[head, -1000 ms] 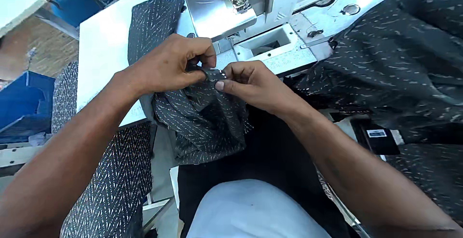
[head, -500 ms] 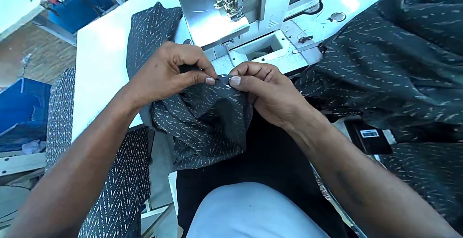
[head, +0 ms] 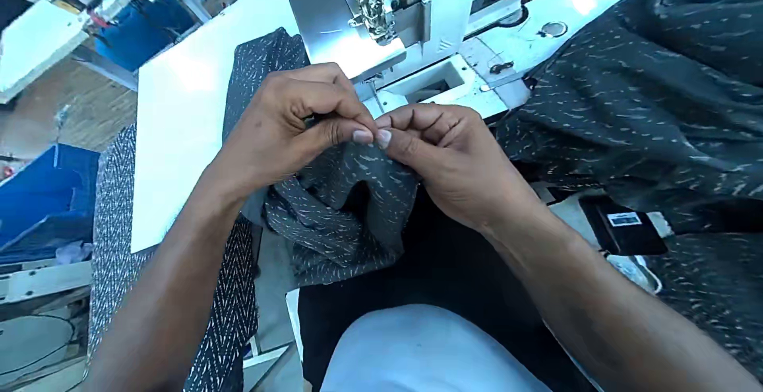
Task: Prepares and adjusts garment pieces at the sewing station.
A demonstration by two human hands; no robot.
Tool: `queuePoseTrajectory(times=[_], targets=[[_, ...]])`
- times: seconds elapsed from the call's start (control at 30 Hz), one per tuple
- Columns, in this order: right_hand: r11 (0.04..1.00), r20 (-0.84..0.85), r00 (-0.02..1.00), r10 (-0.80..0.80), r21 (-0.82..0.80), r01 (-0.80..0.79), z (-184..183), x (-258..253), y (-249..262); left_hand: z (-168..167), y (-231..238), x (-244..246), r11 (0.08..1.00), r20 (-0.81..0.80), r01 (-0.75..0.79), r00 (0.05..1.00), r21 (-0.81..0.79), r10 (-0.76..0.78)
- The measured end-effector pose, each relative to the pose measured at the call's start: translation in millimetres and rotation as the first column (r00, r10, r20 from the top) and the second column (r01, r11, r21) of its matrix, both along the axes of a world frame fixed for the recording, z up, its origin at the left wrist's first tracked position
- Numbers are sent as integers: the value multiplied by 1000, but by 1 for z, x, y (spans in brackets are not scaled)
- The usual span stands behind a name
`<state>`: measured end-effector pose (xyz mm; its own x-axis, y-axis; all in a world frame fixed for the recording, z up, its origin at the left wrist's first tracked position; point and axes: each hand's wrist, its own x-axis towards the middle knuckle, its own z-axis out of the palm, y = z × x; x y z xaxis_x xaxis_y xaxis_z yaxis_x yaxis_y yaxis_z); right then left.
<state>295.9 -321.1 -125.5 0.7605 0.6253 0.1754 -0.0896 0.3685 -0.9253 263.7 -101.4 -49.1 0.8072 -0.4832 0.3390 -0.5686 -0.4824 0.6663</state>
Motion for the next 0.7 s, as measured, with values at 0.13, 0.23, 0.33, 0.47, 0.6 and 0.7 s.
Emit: queuePoseTrajectory(times=[0.13, 0.23, 0.33, 0.47, 0.6, 0.7], targets=[[999, 129, 992, -7, -50, 14, 0, 4, -9, -17, -1, -1, 989, -27, -36, 999, -145, 32], [998, 193, 981, 3, -67, 11, 3, 7, -10, -26, -3, -2, 970, -40, -74, 997, -232, 66], [998, 211, 977, 3, -60, 10, 2, 8, -10, -35, -5, -4, 949, -91, -109, 992, -295, 85], [994, 326, 945, -18, -93, 51, 4, 10, -10, -51, -12, -9, 919, -223, -180, 969, -351, 105], [994, 512, 857, 50, -112, 9, -9, 15, -15, -39, -11, -14, 942, -6, -249, 967, -224, 254], [986, 593, 799, 100, -169, 3, -17, 23, -18, -9, 6, -11, 935, 253, -353, 903, -19, 346]])
